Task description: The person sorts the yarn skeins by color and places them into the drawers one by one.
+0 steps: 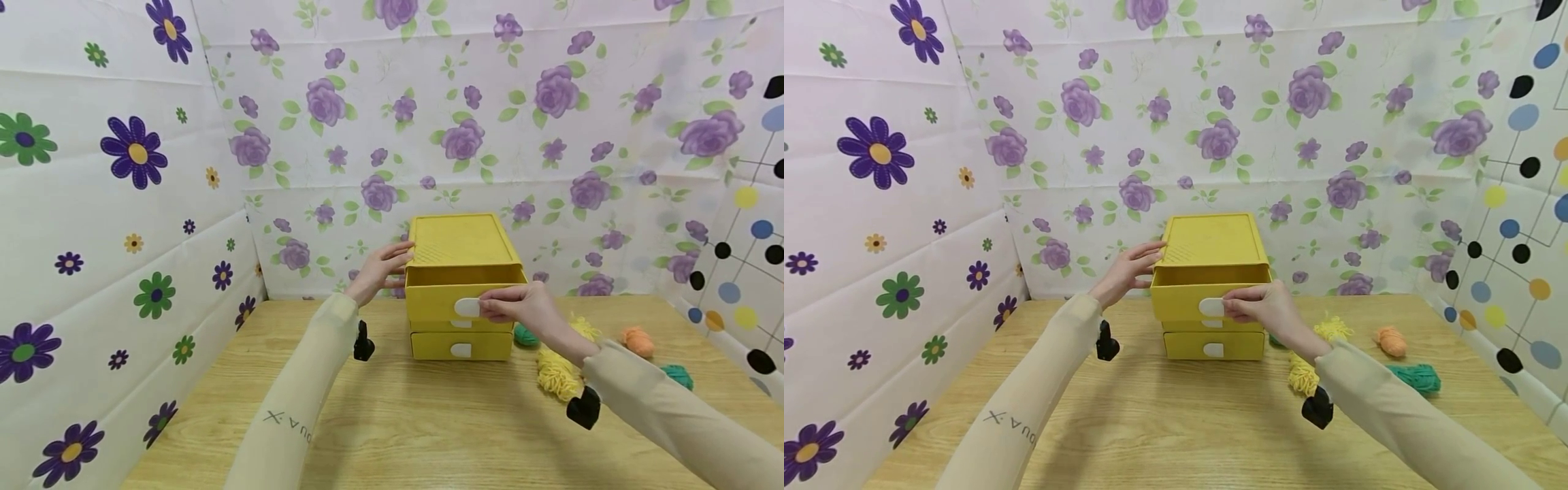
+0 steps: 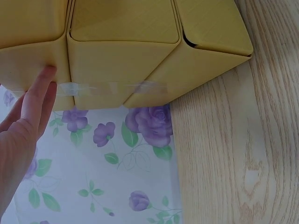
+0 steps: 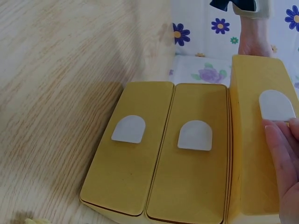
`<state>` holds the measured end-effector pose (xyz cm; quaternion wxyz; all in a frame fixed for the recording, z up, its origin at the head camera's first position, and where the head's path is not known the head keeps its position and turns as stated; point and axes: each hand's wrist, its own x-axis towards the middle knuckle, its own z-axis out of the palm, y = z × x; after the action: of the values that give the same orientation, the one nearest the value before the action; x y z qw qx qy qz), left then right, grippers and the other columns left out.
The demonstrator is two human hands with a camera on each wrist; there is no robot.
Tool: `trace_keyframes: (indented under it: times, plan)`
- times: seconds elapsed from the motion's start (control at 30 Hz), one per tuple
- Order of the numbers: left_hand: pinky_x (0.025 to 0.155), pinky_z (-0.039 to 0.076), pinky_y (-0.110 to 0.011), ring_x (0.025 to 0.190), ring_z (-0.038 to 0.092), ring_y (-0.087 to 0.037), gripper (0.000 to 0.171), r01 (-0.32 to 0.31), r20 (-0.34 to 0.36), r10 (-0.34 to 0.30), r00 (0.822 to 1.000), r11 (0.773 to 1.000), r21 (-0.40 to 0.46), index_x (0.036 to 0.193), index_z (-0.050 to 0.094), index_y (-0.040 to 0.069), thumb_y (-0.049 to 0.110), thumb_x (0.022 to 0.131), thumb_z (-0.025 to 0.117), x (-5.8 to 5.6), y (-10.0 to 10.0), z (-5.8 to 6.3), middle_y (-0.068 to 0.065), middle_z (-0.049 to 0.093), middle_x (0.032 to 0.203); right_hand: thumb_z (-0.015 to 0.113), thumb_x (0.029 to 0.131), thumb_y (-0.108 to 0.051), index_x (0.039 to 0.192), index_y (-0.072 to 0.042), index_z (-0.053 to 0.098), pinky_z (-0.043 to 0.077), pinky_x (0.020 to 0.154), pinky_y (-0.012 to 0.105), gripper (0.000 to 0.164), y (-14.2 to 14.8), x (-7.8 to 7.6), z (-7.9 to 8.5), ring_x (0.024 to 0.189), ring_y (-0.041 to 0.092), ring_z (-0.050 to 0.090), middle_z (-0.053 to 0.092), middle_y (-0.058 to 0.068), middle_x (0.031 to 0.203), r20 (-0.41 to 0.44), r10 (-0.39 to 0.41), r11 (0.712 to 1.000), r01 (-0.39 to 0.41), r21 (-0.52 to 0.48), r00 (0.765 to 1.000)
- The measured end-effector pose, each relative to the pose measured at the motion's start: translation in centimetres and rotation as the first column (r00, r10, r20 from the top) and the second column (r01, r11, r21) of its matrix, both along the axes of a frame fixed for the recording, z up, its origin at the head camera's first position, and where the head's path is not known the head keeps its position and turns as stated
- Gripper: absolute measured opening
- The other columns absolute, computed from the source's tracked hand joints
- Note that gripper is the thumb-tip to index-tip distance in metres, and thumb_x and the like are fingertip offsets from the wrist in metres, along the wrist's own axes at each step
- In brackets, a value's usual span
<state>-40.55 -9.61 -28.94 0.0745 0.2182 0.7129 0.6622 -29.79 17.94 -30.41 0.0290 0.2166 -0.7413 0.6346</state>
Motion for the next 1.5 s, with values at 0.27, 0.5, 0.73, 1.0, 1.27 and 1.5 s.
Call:
trace_keyframes:
  times: [0.27,0.5,0.73,1.0,1.27,1.5]
  plan:
    - [0.078,0.048,-0.040,0.108,0.047,-0.033,0.045,-0.003,-0.003,0.003,1.000,1.000,0.005,0.136,0.044,0.016,0.025,0.093,0.054,0.0,0.0,0.0,-0.005,0.041,0.133,0.063,0.084,-0.003,0.103,0.015,0.062,0.051,0.067,0.038,0.025,0.1,0.4,-0.1,0.082,0.036,0.062,0.063,0.023,0.091,-0.027,-0.003,1.000,0.003,0.018,1.000]
    - [0.078,0.048,-0.040,0.107,0.048,-0.032,0.045,-0.009,0.002,0.009,1.000,1.000,0.001,0.136,0.044,0.016,0.025,0.093,0.054,-0.1,0.1,-0.1,-0.005,0.041,0.133,0.062,0.084,-0.002,0.102,0.015,0.062,0.051,0.067,0.039,0.024,0.1,0.7,-0.1,0.082,0.035,0.062,0.063,0.023,0.091,-0.041,0.000,1.000,0.001,0.030,0.999]
    - [0.077,0.048,-0.040,0.106,0.048,-0.032,0.045,-0.010,-0.004,0.010,1.000,1.000,0.001,0.136,0.044,0.016,0.025,0.093,0.054,0.0,0.1,-0.1,-0.005,0.041,0.134,0.061,0.085,0.002,0.101,0.017,0.061,0.051,0.066,0.038,0.023,0.1,1.1,0.0,0.079,0.030,0.064,0.063,0.025,0.090,-0.048,0.011,1.000,-0.009,0.024,0.999]
    - [0.077,0.048,-0.040,0.106,0.048,-0.032,0.046,-0.012,-0.001,0.012,1.000,1.000,0.007,0.136,0.044,0.015,0.025,0.093,0.055,0.0,0.1,-0.1,-0.005,0.042,0.133,0.061,0.085,0.001,0.101,0.016,0.062,0.051,0.066,0.037,0.022,0.0,1.3,0.1,0.079,0.031,0.063,0.063,0.026,0.090,-0.058,0.010,0.999,-0.008,0.035,0.998]
    - [0.077,0.049,-0.040,0.107,0.047,-0.034,0.044,-0.018,0.004,0.018,1.000,1.000,0.010,0.135,0.045,0.016,0.025,0.093,0.054,0.0,0.2,-0.1,-0.005,0.041,0.133,0.061,0.085,0.001,0.101,0.015,0.062,0.051,0.066,0.038,0.022,0.2,1.3,-0.2,0.081,0.035,0.062,0.063,0.024,0.089,-0.077,0.030,0.999,-0.027,0.036,0.997]
    - [0.077,0.049,-0.039,0.106,0.048,-0.033,0.044,-0.015,0.000,0.015,1.000,1.000,0.009,0.135,0.045,0.017,0.024,0.093,0.054,0.0,0.2,-0.1,-0.005,0.042,0.133,0.063,0.086,-0.009,0.109,0.008,0.062,0.049,0.066,0.047,0.029,1.4,1.4,-0.4,0.084,0.034,0.062,0.064,0.019,0.095,-0.125,0.063,0.998,-0.060,0.034,0.990]
